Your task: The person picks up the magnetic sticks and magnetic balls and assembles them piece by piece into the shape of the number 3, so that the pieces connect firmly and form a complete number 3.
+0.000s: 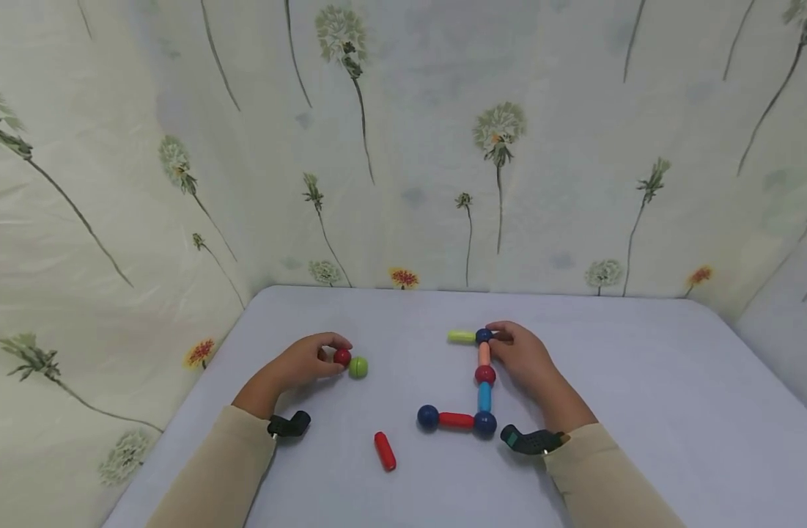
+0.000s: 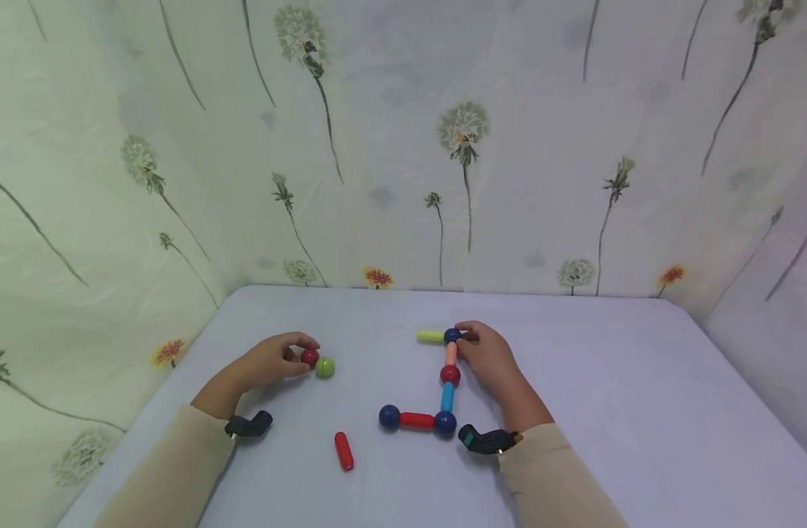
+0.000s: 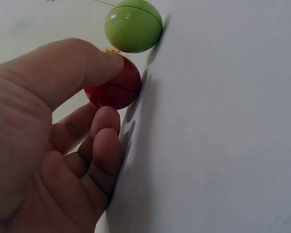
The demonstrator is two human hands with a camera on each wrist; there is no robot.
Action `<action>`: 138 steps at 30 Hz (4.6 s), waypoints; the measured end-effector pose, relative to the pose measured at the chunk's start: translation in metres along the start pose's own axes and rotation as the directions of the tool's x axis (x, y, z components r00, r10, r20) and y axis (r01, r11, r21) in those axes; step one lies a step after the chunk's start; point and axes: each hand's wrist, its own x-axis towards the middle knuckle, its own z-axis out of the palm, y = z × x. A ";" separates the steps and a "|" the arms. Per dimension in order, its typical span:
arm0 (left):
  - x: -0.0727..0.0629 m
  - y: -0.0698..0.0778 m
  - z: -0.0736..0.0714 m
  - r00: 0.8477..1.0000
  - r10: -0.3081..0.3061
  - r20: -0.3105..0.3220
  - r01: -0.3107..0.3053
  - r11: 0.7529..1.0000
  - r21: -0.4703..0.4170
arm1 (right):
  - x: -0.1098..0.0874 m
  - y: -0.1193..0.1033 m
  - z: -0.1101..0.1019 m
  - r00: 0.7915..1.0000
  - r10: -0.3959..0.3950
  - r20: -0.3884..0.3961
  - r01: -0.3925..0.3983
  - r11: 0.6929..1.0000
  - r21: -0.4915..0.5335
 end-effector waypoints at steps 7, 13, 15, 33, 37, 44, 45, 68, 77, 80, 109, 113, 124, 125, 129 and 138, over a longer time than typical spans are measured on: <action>0.005 -0.001 0.002 0.999 -0.004 -0.032 0.004 1.000 -0.004 | 0.000 -0.003 -0.003 1.000 -0.007 0.001 0.007 1.000 0.001; 0.006 -0.005 0.002 0.998 -0.011 -0.066 0.012 1.000 0.005 | -0.001 -0.004 -0.003 1.000 -0.007 0.002 0.007 1.000 0.003; 0.005 -0.004 0.002 0.998 -0.018 -0.067 0.019 1.000 0.013 | -0.001 -0.003 -0.002 1.000 -0.005 0.001 0.005 1.000 0.007; 0.001 -0.001 0.004 0.998 -0.043 -0.051 0.046 0.997 0.064 | -0.004 -0.005 0.000 1.000 -0.017 -0.018 0.016 1.000 -0.014; 0.003 -0.002 0.006 0.997 -0.023 -0.073 0.028 0.997 0.067 | -0.003 -0.004 0.000 1.000 -0.011 -0.023 0.010 1.000 -0.013; 0.007 -0.003 0.009 0.994 -0.048 -0.100 0.056 0.995 0.082 | -0.003 -0.005 0.001 1.000 -0.002 -0.019 0.002 1.000 -0.012; 0.008 -0.002 0.009 0.994 -0.054 -0.100 0.062 0.995 0.084 | -0.003 -0.004 0.001 1.000 -0.004 -0.020 0.004 1.000 -0.014; 0.033 0.012 0.004 0.992 -0.109 -0.064 0.115 0.989 0.092 | -0.002 -0.004 0.002 1.000 -0.010 -0.005 0.010 1.000 -0.010; 0.047 0.040 0.008 0.993 -0.114 -0.016 0.115 0.989 0.094 | -0.002 -0.004 0.001 1.000 -0.006 -0.005 0.006 1.000 -0.009; 0.051 0.048 0.010 0.995 -0.096 -0.001 0.096 0.991 0.093 | -0.001 -0.004 0.001 1.000 -0.013 -0.014 0.013 1.000 -0.017; 0.111 0.106 0.073 0.986 -0.066 0.153 0.034 0.979 0.199 | -0.001 -0.001 0.001 1.000 -0.016 -0.002 0.016 1.000 -0.005; 0.117 0.112 0.081 0.988 -0.061 0.143 0.031 0.978 0.206 | -0.001 -0.002 0.001 1.000 -0.011 -0.008 0.011 1.000 -0.004; 0.115 0.124 0.098 0.993 -0.079 0.091 0.067 0.989 0.132 | 0.000 -0.002 0.003 1.000 0.011 -0.009 -0.011 1.000 -0.019; 0.115 0.126 0.099 0.993 -0.081 0.082 0.070 0.990 0.126 | 0.000 -0.002 0.003 1.000 0.008 -0.010 -0.009 1.000 -0.020; 0.113 0.129 0.103 0.994 -0.097 0.040 0.092 0.990 0.102 | 0.000 -0.001 0.001 1.000 -0.002 -0.017 0.001 1.000 -0.029; 0.106 0.118 0.113 0.997 -0.045 -0.059 0.047 0.999 0.027 | 0.001 -0.003 0.002 1.000 0.019 -0.008 -0.019 1.000 -0.014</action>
